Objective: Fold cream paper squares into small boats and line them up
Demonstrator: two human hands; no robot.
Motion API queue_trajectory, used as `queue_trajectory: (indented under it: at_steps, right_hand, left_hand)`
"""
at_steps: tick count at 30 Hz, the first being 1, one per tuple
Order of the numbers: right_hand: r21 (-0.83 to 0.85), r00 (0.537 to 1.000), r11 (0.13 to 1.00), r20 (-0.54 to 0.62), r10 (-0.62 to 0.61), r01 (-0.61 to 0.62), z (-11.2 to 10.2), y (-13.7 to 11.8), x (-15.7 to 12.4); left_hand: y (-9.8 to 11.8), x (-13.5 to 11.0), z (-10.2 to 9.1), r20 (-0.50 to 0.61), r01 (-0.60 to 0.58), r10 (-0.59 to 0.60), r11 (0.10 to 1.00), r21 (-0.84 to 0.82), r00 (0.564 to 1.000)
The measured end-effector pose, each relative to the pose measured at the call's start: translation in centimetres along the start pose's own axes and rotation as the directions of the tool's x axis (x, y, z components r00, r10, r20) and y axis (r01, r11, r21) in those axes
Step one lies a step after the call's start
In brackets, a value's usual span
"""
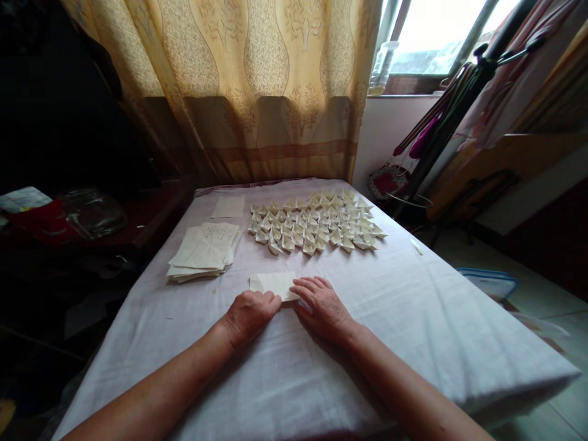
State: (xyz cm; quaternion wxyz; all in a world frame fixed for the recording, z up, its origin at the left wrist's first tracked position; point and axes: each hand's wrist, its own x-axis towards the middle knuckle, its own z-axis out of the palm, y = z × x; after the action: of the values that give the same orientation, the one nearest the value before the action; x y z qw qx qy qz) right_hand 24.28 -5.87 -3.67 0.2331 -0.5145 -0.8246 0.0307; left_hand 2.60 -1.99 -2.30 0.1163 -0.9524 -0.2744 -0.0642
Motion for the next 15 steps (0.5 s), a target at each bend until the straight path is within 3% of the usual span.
queue_trajectory:
  at_steps: [5, 10, 12, 15]
  right_hand:
    - [-0.047, 0.997, 0.996, -0.039, -0.071, 0.069, 0.1, 1.6, 0.1]
    - [-0.071, 0.948, 0.952, -0.097, -0.304, 0.298, 0.0, 1.0, -0.3]
    - [-0.070, 0.924, 0.926, -0.074, -0.375, 0.371, 0.1, 0.0, -0.2]
    - [-0.043, 0.925, 0.926, -0.043, -0.377, 0.375, 0.5, -1.2, 0.1]
  left_hand:
    - [-1.1, -1.1, 0.2, -0.095, -0.070, 0.067, 0.997, -0.019, 0.993]
    - [-2.4, -2.5, 1.0, -0.298, -0.155, 0.121, 0.984, -0.093, 0.947]
    - [-2.5, -3.1, 1.2, -0.307, -0.118, 0.080, 0.987, -0.107, 0.948]
    - [-2.1, -3.7, 0.9, -0.267, -0.062, 0.024, 0.989, -0.135, 0.963]
